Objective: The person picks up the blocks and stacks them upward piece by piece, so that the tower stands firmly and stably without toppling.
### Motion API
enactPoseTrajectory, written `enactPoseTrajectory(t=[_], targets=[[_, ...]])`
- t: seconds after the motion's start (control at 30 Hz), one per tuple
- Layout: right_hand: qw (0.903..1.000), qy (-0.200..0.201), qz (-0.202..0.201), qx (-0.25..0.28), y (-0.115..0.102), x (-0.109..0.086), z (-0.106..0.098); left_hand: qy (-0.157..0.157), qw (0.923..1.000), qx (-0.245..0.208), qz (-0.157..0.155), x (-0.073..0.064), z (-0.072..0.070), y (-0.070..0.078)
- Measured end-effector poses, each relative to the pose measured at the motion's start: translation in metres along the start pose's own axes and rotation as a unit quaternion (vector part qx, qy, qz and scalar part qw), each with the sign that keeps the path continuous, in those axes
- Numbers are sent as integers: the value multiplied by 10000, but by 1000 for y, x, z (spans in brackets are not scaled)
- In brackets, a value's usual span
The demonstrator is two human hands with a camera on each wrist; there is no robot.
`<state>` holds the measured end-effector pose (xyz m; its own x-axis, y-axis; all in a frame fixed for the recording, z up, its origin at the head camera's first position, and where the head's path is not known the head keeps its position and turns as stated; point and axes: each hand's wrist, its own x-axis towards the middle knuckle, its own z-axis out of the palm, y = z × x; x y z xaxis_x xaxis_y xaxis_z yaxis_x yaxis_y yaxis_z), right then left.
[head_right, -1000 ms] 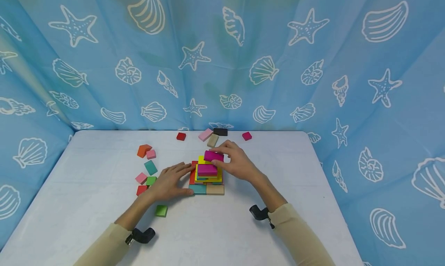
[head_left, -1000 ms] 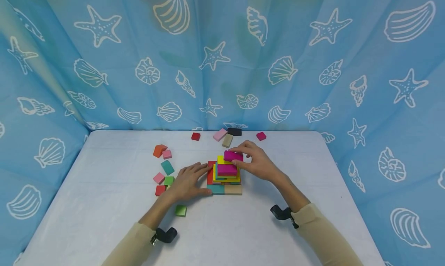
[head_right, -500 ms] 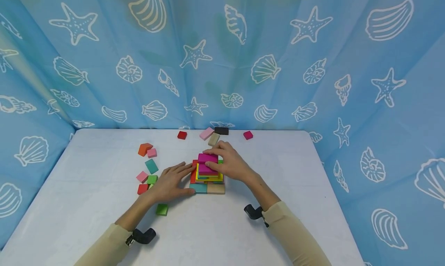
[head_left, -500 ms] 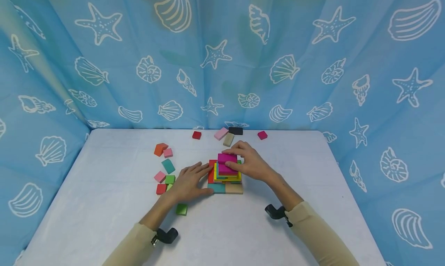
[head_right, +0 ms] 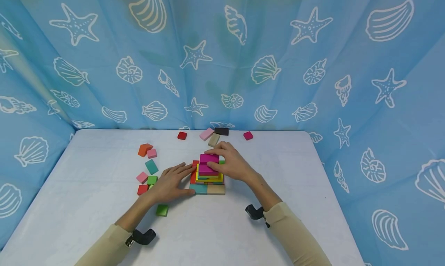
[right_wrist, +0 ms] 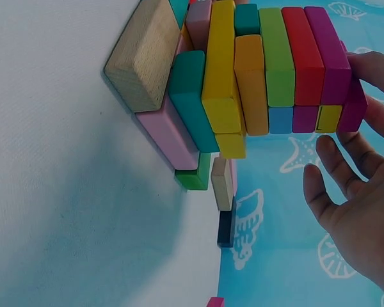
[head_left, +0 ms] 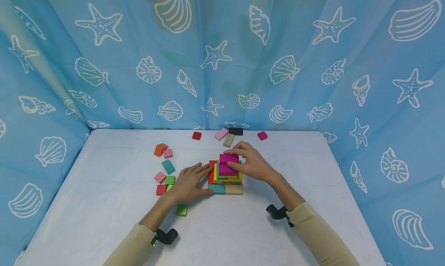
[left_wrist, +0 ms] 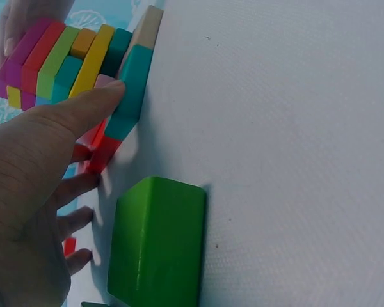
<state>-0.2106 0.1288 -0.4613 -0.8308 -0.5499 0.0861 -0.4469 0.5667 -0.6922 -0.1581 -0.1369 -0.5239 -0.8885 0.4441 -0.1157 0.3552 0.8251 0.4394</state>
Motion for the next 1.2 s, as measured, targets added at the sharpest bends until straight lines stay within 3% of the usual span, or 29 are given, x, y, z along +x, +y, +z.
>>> enactPoseTrajectory(t=[1.2], targets=[[9996,-8,22,295,1,3,-3,92,9999,-47,-62,0,4,0]])
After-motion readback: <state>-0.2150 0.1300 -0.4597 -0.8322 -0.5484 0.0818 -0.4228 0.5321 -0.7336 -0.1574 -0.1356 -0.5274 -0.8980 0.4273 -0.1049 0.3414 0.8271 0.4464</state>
